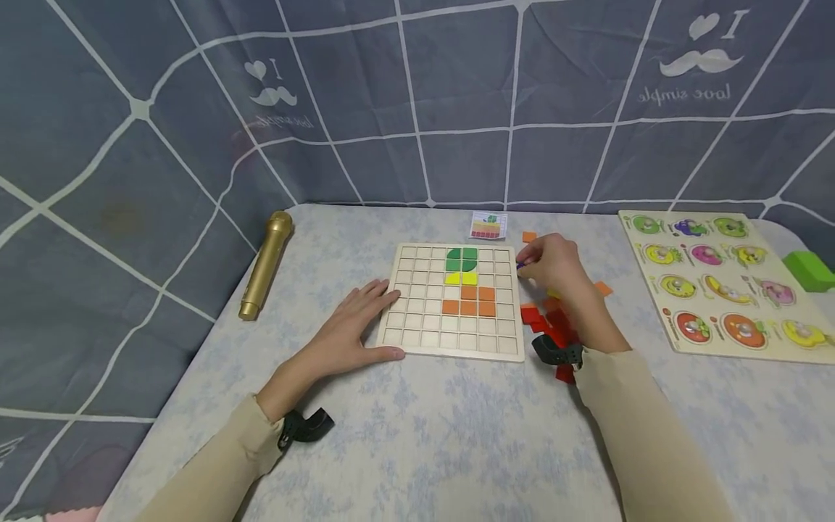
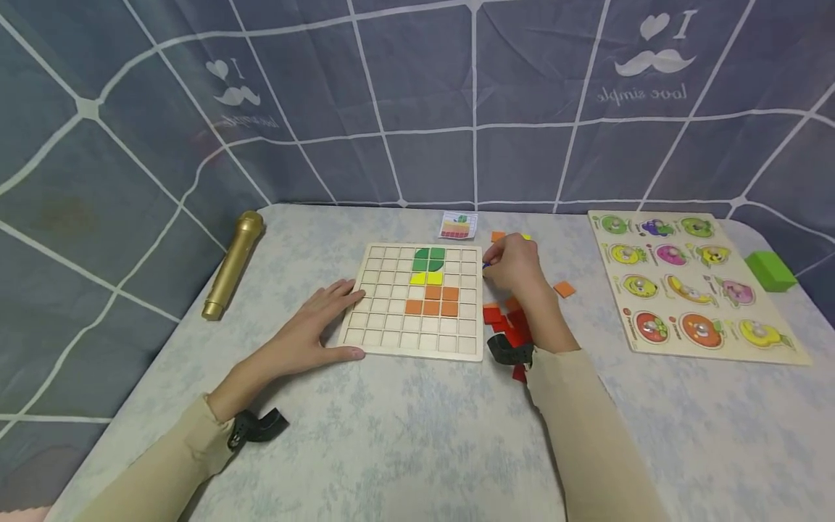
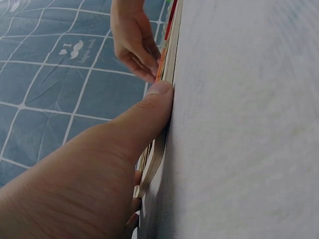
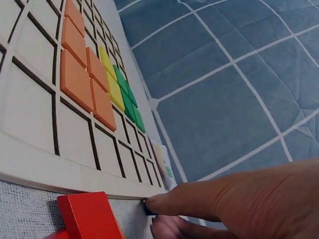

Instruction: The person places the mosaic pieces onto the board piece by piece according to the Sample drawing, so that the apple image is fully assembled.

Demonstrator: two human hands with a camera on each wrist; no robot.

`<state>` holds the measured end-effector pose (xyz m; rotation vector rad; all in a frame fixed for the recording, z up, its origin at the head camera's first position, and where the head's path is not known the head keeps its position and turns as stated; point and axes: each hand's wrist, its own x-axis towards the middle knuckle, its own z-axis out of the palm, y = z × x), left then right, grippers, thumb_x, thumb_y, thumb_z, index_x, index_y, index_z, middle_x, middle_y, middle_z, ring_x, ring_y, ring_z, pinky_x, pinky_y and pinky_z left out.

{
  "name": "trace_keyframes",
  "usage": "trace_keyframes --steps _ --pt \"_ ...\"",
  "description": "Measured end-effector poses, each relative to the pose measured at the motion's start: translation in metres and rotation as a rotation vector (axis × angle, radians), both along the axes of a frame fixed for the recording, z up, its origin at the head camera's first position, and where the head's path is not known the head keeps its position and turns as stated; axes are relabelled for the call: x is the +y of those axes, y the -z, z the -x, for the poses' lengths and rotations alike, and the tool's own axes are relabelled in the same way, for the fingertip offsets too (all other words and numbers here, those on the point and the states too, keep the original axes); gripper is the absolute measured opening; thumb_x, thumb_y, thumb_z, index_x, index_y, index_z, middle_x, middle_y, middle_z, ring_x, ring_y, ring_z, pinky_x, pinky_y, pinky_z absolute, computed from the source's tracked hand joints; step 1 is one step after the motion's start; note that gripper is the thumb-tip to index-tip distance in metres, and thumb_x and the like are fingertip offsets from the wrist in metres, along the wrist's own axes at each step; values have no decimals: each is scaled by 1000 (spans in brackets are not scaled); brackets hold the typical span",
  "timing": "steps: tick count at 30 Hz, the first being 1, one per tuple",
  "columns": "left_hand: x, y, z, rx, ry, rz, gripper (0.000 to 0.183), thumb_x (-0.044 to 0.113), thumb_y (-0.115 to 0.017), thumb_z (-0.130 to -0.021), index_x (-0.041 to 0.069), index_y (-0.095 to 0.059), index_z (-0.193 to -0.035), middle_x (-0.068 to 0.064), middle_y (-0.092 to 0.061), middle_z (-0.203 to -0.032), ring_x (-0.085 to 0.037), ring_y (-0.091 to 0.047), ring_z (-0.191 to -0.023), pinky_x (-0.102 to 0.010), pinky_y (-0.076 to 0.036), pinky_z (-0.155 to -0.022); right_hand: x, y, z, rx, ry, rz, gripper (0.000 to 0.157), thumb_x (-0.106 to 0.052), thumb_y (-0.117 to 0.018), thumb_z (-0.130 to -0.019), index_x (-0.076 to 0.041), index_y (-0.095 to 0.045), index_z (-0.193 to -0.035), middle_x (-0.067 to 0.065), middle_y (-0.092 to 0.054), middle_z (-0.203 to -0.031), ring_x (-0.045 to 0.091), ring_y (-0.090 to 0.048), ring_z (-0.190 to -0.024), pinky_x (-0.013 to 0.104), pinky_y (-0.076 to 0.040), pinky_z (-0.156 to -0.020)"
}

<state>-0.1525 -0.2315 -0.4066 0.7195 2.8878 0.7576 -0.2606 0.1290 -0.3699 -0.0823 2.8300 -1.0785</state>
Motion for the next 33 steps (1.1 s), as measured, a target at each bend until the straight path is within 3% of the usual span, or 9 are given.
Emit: trace_keyframes --steps 8,16,24,33 --pt "-8 0 -2 2 -14 -8 102 54 -85 -84 14 -37 -165 -12 -24 -175 -31 -14 -165 -53 -10 -135 -10 3 7 24 -11 -42 9 0 -76 -91 4 -79 -99 13 -69 -86 26 -56 -85 26 -47 -62" --pt "-4 3 1 3 -8 -13 101 52 -85 -84 14 -38 -165 -12 -25 -175 -31 -15 -164 -55 -10 -134 -8 2 5 16 47 -29 12 2 -76 -88 3 -77 -99 12 -69 -86 27 -58 -87 29 -48 -65" --pt "1 3 4 7 -2 -19 102 50 -87 -83 12 -38 -165 -14 -25 -175 -33 -15 -164 -56 -10 -134 -4 2 4 5 97 -93 8 -2 -79 -88 1 -78 -95 12 -66 -84 27 -56 -86 31 -50 -64" --pt "1 6 3 16 -4 -23 101 52 -86 -84 13 -38 -165 -14 -25 -175 -34 -16 -164 -56 -11 -134 -5 6 4 22 113 -44 9 -3 -79 -88 1 -79 -96 13 -67 -85 27 -56 -84 29 -48 -61"
